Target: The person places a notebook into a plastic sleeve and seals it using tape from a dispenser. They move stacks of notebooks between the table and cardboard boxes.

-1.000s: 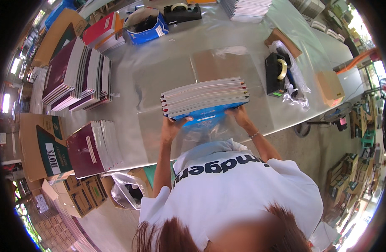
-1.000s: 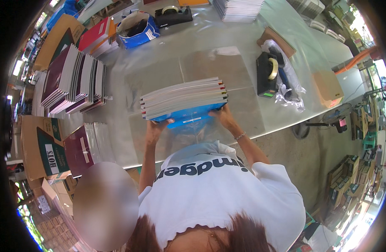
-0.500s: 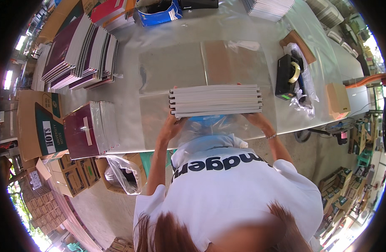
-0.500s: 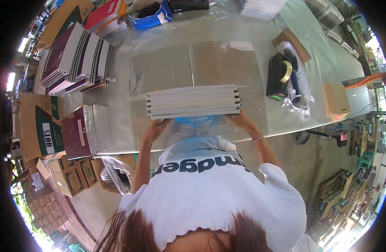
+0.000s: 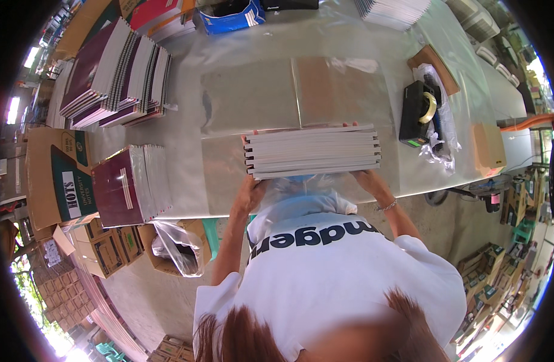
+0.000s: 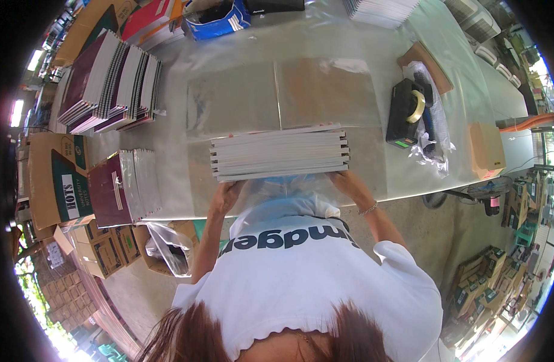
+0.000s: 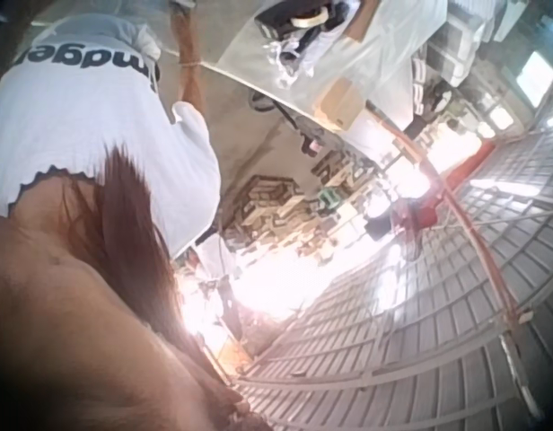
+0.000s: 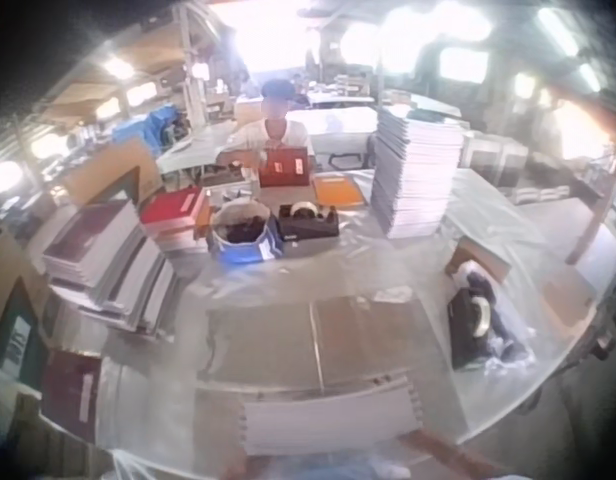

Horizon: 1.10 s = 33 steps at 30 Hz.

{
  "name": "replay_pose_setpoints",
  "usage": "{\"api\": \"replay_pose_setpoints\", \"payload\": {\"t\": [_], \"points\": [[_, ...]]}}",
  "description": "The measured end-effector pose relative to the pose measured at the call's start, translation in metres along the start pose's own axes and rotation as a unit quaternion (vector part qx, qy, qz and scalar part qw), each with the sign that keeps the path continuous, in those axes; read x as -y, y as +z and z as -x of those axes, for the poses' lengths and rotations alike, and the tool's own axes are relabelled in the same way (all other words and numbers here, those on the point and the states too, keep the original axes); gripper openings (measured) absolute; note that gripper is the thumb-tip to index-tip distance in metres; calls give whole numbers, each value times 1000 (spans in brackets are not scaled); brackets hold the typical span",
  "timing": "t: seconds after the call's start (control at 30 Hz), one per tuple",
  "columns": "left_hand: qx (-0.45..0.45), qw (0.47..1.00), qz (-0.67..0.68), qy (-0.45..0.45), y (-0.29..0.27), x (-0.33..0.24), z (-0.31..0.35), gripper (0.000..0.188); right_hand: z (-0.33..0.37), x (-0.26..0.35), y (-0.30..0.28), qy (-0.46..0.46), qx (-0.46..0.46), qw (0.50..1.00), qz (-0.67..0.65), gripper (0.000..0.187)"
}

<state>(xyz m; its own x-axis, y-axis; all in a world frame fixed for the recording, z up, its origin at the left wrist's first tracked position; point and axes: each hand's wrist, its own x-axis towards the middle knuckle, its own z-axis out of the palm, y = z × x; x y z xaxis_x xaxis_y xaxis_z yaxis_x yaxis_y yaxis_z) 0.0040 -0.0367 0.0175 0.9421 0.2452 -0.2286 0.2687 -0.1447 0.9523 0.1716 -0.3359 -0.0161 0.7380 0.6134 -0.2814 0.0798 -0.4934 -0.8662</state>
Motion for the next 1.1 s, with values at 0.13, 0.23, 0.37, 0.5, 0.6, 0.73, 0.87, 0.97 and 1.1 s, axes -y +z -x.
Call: {"api": "replay_pose_setpoints", "payload": {"t": [0.13, 0.23, 0.37, 0.5, 0.6, 0.73, 0.87, 0.97, 1.1], "points": [[11, 998, 38, -45, -1, -8, 0, 44, -5, 8, 0, -33, -9, 994, -101, 38], [25, 999, -23, 11, -4, 18, -4, 42, 0, 24, -8, 30, 32, 997, -70, 39], [-42, 993, -68, 83, -7, 36, -16, 39, 2, 3, -2, -14, -35, 999, 1, 35], [-69, 991, -45, 105, -5, 47, -20, 40, -6, 18, -4, 21, -46, 992, -112, 39], [-57, 991, 92, 72, 3, -34, -31, 52, -22, 38, -19, -81, -66, 978, -178, 50], [-82, 983, 160, 38, -2, -55, -58, 67, -39, 76, -37, -18, -27, 964, -265, 57], [-56, 969, 227, -79, -4, -58, -88, 85, -59, 76, -34, 43, 46, 930, -363, 77], [-39, 963, 242, -115, -3, -55, -101, 85, -72, 59, -23, 94, 30, 913, -395, 77], [-28, 955, 262, -134, -5, -36, -109, 80, -80, 52, -12, 92, 17, 918, -385, 74]]}}
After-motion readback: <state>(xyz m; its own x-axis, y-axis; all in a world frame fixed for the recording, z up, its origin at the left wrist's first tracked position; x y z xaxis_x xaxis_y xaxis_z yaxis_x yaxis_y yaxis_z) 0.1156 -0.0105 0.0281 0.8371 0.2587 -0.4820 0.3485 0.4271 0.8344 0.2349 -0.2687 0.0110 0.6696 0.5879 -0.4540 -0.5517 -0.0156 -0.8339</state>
